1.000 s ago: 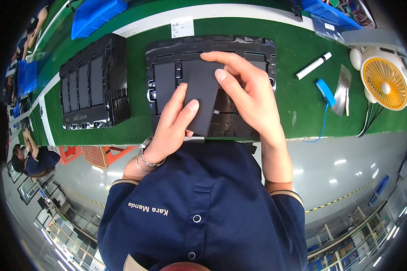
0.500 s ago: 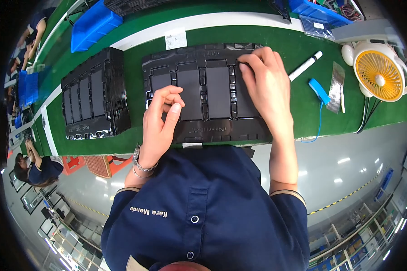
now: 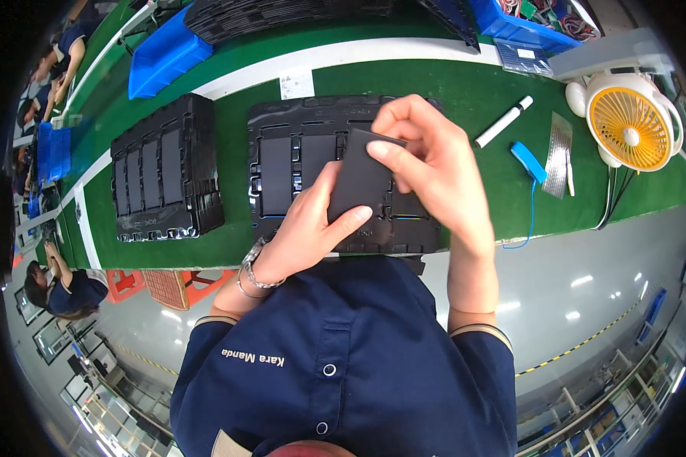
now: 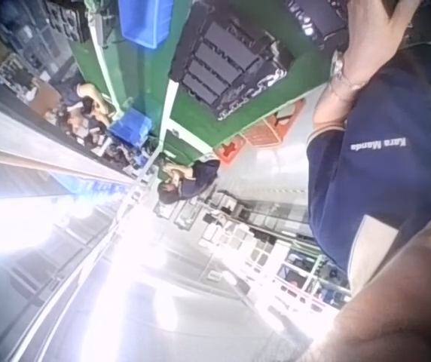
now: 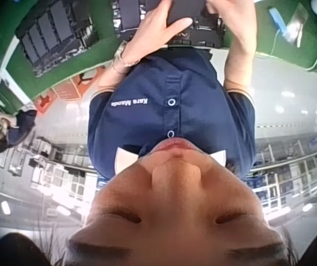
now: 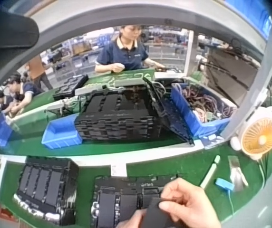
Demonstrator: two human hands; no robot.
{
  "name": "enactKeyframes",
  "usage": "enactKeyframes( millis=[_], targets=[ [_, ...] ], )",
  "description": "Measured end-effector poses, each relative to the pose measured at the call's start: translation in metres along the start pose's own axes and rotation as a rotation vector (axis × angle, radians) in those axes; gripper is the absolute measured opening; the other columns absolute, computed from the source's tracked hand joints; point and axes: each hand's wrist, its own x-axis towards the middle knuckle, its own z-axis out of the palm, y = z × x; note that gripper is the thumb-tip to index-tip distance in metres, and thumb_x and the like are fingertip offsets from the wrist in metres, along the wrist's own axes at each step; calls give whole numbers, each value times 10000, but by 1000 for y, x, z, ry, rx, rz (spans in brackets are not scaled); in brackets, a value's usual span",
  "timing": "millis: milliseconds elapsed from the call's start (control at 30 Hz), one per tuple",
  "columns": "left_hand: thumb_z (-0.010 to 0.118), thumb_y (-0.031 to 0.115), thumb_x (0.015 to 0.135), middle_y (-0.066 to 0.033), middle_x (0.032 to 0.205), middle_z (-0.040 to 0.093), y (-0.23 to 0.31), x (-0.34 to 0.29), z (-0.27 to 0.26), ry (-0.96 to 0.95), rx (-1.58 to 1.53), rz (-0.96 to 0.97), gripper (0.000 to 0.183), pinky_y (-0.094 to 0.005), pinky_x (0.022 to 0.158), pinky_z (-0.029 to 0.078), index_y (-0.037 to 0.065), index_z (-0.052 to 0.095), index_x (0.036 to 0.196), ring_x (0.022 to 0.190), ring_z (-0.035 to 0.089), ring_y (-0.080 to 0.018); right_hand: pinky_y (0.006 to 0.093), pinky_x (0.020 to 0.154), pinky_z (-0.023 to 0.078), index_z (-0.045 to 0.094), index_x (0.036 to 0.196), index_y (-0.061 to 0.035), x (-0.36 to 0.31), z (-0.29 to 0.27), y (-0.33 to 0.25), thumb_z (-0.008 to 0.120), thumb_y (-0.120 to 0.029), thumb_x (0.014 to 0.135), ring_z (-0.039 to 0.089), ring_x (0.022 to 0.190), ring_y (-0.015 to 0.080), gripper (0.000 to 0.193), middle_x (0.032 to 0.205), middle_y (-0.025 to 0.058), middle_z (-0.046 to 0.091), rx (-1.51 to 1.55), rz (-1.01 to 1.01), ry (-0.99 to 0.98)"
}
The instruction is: The person assembles black plastic battery pack components by hand, then marks them with a white marking pen.
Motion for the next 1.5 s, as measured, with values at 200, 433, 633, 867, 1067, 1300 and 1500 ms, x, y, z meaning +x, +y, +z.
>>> enactKeyframes(
  millis=[200, 433, 633, 867, 1067, 1300, 1500],
  targets=[
    [559, 22, 946, -106, 909, 621, -2, 2, -8, 165, -555, -22, 371, -310, 705, 547, 5, 389, 1276, 782, 631, -156, 234, 793, 486, 603, 1077, 18, -2, 22, 20, 622, -44, 927, 599, 875, 86, 163, 958, 37, 631, 120, -161, 145],
    [599, -23, 903, -85, 1003, 608, -10, 4, -9, 242, -673, 71, 466, -283, 693, 548, -1, 384, 1315, 776, 639, -135, 262, 804, 497, 613, 966, 32, -10, 41, 31, 612, -72, 950, 610, 824, 97, 106, 898, 31, 594, 184, -86, -14],
    [599, -27, 892, -71, 974, 600, -10, 4, -11, 261, -669, 38, 463, -278, 686, 548, 7, 392, 1304, 760, 630, -127, 270, 772, 500, 604, 944, 42, -6, 43, 31, 601, -67, 957, 610, 778, 107, 109, 876, 42, 585, 175, -105, -48],
    [604, -27, 875, -48, 924, 596, -4, -1, -10, 304, -572, 34, 403, -255, 670, 554, 12, 419, 1232, 757, 625, -97, 271, 723, 507, 597, 935, 66, -10, 48, 31, 597, -37, 949, 612, 748, 124, 104, 885, 57, 567, 222, -128, -58],
    [655, 10, 839, -49, 902, 622, -7, 0, -8, 391, -375, 20, 365, -280, 677, 553, 8, 450, 1141, 750, 650, -118, 267, 721, 506, 610, 922, 62, -8, 49, 35, 605, -29, 937, 607, 768, 124, 92, 895, 66, 573, 107, -210, -23],
    [682, 38, 839, -58, 850, 623, -5, -2, -8, 447, -12, 103, 364, -302, 628, 542, 12, 458, 1125, 703, 663, -159, 264, 740, 511, 617, 930, 55, -9, 47, 38, 609, -17, 926, 606, 787, 122, 72, 923, 59, 590, 76, -183, -14],
    [447, 257, 1025, -8, 603, 489, -3, -3, -24, -180, -1211, -290, 267, -220, 398, 372, 32, 475, 1165, 410, 458, -88, 287, 880, 481, 596, 1160, 36, 6, 32, 33, 604, -180, 952, 576, 1055, 142, 300, 1204, 93, 585, 124, -357, 95]
  ],
)
